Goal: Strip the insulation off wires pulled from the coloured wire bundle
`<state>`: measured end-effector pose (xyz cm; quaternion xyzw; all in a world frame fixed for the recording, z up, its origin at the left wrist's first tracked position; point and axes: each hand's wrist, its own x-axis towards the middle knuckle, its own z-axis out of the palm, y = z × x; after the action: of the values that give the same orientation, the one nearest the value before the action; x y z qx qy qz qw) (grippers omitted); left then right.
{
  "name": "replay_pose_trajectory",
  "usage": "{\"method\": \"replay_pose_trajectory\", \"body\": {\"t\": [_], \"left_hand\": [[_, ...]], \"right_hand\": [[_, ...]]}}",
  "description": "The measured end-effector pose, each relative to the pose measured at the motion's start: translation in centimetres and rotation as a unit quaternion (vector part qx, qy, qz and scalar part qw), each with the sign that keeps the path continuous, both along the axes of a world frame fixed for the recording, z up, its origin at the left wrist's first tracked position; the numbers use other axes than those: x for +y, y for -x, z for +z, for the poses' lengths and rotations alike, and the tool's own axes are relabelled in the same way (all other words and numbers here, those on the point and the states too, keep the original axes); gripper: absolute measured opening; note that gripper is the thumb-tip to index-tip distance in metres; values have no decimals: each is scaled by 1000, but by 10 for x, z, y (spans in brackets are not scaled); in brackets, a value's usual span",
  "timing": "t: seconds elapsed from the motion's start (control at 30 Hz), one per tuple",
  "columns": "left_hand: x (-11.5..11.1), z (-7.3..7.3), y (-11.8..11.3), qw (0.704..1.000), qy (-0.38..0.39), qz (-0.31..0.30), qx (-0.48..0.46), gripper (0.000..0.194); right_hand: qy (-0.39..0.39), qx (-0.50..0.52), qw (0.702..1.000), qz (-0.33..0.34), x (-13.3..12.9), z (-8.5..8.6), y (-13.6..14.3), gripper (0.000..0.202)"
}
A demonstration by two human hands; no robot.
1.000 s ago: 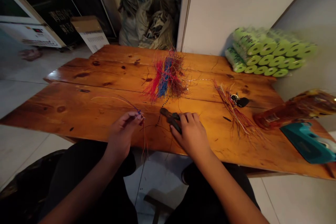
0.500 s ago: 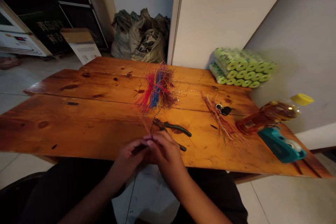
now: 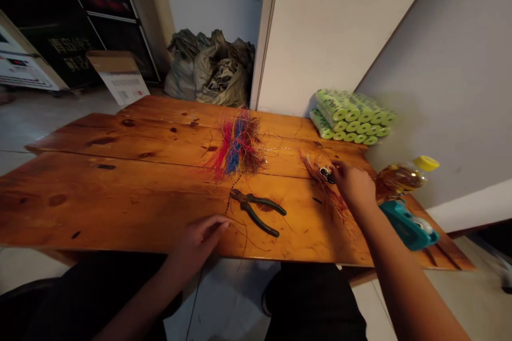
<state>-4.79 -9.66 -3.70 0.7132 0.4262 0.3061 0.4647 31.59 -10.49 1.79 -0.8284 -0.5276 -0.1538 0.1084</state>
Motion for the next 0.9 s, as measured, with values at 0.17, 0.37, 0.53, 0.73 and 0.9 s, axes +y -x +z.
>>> {"method": "replay_pose_trajectory", "body": {"t": [0.17, 0.37, 0.53, 0.73, 0.9], "left_hand": [[31, -7, 24, 986, -89, 107, 95, 24], [37, -23, 17, 948, -216, 56, 226, 39], [36, -34, 13, 934, -239, 33, 264, 52], [40, -33, 13, 926, -265, 31, 268, 54], [43, -37, 7, 915, -291, 30, 280, 38]], "right_hand": [[7, -62, 985, 160, -2, -9, 51, 39], [95, 50, 940, 325, -16, -40, 157, 53], [70, 81, 941, 320, -13, -56, 161, 43], [-78, 179, 943, 269, -32, -59, 141, 36], [-146, 152, 968, 139, -59, -74, 112, 39]]}}
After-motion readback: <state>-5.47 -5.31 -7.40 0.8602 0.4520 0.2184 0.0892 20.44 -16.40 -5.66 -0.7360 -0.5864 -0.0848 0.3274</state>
